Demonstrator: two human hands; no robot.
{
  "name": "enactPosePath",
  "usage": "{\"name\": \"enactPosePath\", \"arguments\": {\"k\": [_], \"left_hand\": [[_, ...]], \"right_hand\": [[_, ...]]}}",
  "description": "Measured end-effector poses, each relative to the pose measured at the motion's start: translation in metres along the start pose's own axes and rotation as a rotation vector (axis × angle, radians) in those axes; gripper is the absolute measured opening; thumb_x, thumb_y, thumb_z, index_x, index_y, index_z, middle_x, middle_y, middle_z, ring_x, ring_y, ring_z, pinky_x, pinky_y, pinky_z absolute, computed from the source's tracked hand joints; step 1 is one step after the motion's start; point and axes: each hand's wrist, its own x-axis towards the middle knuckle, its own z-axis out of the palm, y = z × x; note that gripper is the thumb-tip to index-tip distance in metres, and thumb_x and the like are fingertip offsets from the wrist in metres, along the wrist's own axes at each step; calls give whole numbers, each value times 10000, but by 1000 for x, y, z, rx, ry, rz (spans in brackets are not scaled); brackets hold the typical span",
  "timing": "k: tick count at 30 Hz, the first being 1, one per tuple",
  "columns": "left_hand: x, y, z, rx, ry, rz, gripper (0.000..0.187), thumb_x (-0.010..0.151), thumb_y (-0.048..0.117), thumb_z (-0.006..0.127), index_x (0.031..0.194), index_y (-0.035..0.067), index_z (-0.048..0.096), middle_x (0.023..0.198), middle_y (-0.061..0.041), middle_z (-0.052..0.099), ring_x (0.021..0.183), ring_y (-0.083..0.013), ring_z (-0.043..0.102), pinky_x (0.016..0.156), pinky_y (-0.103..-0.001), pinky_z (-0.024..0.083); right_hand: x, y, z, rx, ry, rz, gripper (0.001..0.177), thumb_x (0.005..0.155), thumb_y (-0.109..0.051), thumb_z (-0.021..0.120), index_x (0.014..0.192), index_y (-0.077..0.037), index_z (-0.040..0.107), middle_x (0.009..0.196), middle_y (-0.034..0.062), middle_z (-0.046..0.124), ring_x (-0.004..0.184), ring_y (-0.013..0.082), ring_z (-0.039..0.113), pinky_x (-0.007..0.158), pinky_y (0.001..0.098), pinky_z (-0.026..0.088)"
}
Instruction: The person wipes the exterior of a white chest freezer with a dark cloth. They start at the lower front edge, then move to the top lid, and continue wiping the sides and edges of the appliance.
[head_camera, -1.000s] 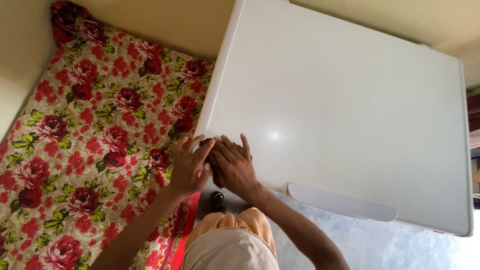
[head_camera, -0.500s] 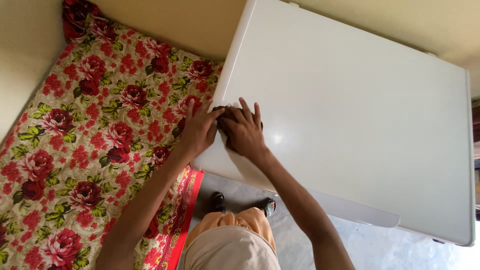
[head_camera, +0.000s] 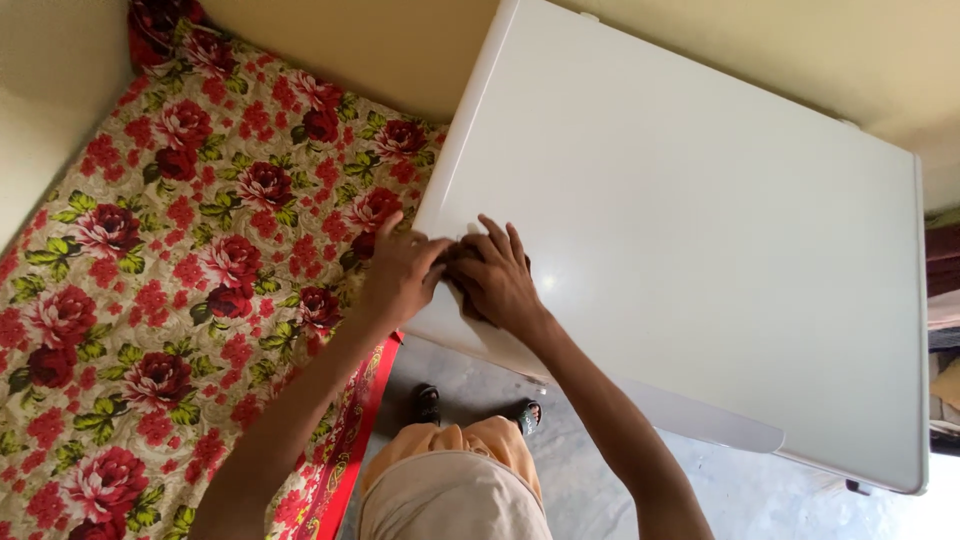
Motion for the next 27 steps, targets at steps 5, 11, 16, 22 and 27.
{"name": "enactPosePath", "arguments": {"k": [5, 11, 16, 22, 27], "left_hand": [[-32, 18, -3, 28, 12, 22, 401, 866, 80, 761, 1245, 70, 631, 975, -85, 697, 1034, -254, 654, 1197, -563, 283], [-62, 41, -23, 36, 31, -2, 387, 884, 53, 726, 1258, 65, 629, 967, -74, 697, 1039, -233, 658, 1188, -550, 302], [-72, 56, -27, 66, 58, -72, 390, 927, 122, 668, 1300, 26, 604, 1096, -97, 729, 1262, -275, 591, 1210, -610, 224], [-48, 43, -27, 9, 38, -33, 530, 874, 179, 536, 1344, -65, 553, 1260, -221, 687, 1424, -369, 466, 1232, -658, 172], [-15, 16, -20, -30, -6, -33, 580, 826, 195, 529, 1349, -54, 560, 1313, -243, 639, 1422, -379, 448, 1232, -673, 158]], "right_hand": [[-21, -22, -10, -24, -38, -39, 271, 823, -216, 776, 1087, -156, 775, 1341, 123, 596, 1461, 384, 367, 1204, 655, 221], [-41, -43, -17, 71, -62, -81, 286, 870, -172, 754, 1153, -134, 751, 1371, 114, 598, 1454, 371, 450, 1215, 603, 316], [-35, -64, -29, 127, 2, -45, 279, 895, -135, 756, 1173, -124, 738, 1441, 103, 589, 1476, 371, 449, 1210, 572, 353], [-25, -51, -6, 15, 7, -1, 381, 848, -128, 744, 1228, -131, 736, 1472, 142, 582, 1488, 393, 408, 1200, 610, 336], [6, -28, -9, 0, -9, 50, 323, 882, -158, 746, 1203, -197, 747, 1446, 103, 605, 1492, 382, 399, 1188, 601, 355]]}}
